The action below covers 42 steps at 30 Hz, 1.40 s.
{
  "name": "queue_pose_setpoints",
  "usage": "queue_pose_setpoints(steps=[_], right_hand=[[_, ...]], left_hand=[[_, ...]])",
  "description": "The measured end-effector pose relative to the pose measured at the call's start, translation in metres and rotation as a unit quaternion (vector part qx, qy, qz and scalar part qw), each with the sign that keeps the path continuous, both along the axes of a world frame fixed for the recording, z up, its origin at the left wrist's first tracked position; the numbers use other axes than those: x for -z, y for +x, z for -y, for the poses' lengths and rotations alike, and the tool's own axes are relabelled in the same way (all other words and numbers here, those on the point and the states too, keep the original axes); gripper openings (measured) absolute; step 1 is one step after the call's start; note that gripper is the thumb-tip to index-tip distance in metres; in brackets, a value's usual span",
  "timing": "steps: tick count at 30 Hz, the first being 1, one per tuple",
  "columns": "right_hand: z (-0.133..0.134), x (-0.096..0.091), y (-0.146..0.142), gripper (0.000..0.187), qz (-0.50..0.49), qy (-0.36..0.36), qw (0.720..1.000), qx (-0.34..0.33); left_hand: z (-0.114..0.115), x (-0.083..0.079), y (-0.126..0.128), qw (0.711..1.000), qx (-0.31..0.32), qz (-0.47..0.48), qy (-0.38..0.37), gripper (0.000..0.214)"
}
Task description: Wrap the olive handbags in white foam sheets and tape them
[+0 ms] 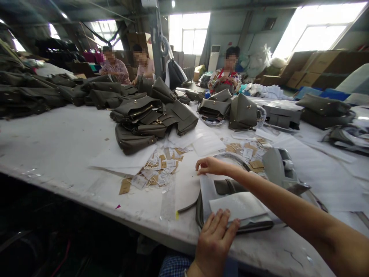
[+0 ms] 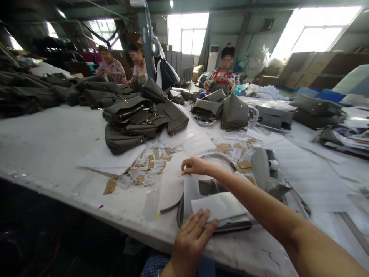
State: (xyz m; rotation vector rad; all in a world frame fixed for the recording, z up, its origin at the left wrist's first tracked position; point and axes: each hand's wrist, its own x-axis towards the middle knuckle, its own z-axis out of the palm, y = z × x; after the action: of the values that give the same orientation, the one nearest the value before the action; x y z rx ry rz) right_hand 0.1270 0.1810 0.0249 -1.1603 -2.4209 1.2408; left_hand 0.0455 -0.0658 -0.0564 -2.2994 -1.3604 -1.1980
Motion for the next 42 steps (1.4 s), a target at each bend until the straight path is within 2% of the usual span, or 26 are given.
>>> queue_pose_setpoints(steps=[3,5,8,10,16,21,27,31,35,39,42], right_hand=[[0.002,-0.008,0.020,0.036,0.005,0.047,0.992,0.117],[0.003,-0.011,0.044,0.046,0.029,0.049,0.981,0.186],[0.007,-0.005,0.071,0.057,0.076,-0.021,0.970,0.231],[0.011,0.004,0.076,0.060,0.082,-0.086,0.963,0.242],[0.021,0.029,0.053,0.049,-0.022,-0.192,0.948,0.253],[0.018,0.038,0.038,0.040,-0.127,-0.194,0.927,0.294],[0.026,0.035,0.026,0.038,-0.260,-0.181,0.885,0.341],[0.048,0.022,0.031,0.035,-0.330,-0.166,0.866,0.337],[0.079,0.000,0.046,0.038,-0.351,-0.140,0.875,0.302],[0.117,-0.015,0.059,0.036,-0.281,-0.046,0.929,0.238],[0.147,-0.013,0.067,0.029,-0.214,0.043,0.959,0.182]], left_hand=[[0.000,0.001,0.001,1.000,-0.002,0.007,0.004,0.036],[0.000,0.002,0.001,1.000,-0.002,0.003,0.007,0.036],[0.000,0.003,-0.001,1.000,0.000,-0.014,0.005,0.037],[0.000,0.003,-0.002,0.999,0.006,-0.031,-0.004,0.038],[0.001,0.002,-0.002,1.000,0.007,-0.025,-0.008,0.038],[-0.002,-0.002,-0.007,0.999,0.037,-0.036,0.016,0.037],[-0.005,-0.007,-0.017,0.991,0.100,-0.083,0.027,0.034],[-0.002,-0.006,-0.014,0.993,0.095,-0.071,0.006,0.034],[0.000,-0.004,-0.010,0.995,0.090,-0.034,-0.006,0.035],[-0.002,-0.007,-0.011,0.994,0.097,-0.045,-0.017,0.034],[-0.004,-0.012,-0.012,0.992,0.108,-0.050,-0.031,0.034]])
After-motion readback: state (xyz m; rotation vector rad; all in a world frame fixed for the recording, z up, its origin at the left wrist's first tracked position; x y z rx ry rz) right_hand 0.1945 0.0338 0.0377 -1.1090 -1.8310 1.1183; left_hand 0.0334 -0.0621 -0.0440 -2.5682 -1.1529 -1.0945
